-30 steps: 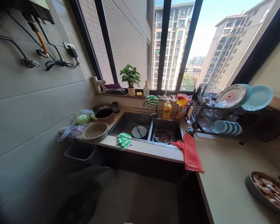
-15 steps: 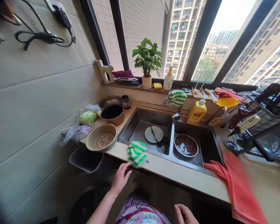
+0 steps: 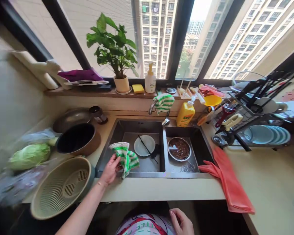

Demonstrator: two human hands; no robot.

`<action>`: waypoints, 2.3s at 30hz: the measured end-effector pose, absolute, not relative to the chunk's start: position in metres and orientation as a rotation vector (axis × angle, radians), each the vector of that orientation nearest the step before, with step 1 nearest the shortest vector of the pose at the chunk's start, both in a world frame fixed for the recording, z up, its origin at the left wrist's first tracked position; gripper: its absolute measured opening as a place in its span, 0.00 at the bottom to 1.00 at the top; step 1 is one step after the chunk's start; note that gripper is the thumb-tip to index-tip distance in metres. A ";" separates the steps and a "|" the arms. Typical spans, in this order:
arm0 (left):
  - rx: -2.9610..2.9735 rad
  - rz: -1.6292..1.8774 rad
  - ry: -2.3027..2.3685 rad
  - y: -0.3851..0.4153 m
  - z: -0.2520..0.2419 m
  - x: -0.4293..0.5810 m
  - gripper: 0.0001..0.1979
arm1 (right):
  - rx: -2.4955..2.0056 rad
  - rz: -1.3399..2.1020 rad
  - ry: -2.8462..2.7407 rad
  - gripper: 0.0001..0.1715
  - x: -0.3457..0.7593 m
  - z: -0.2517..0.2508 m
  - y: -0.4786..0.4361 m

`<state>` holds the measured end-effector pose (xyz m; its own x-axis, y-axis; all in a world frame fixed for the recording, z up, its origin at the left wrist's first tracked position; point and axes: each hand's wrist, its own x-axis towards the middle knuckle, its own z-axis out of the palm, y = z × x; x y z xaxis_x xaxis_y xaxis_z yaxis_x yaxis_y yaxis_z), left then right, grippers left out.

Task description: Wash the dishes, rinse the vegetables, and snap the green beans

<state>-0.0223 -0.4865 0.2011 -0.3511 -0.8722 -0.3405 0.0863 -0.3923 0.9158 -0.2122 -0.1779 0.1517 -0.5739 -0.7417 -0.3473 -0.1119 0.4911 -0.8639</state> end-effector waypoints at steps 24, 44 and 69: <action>1.189 -0.930 -2.677 -0.353 0.160 -0.189 0.12 | -1.026 -0.953 2.098 0.21 -0.472 0.107 -0.190; 1.452 -1.325 -1.972 -0.466 0.113 -0.067 0.13 | -0.860 -0.454 2.542 0.42 -0.402 0.196 -0.592; 1.436 -1.830 -1.682 -0.658 0.071 -0.248 0.14 | -1.749 0.149 2.296 0.33 -0.489 0.189 -0.567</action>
<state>-0.2478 -0.6579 0.0713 -0.4720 -0.7464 -0.4692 -0.4049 -0.2892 0.8674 -0.4889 -0.5672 0.1887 -0.2479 -0.9335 -0.2591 -0.9592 0.2741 -0.0700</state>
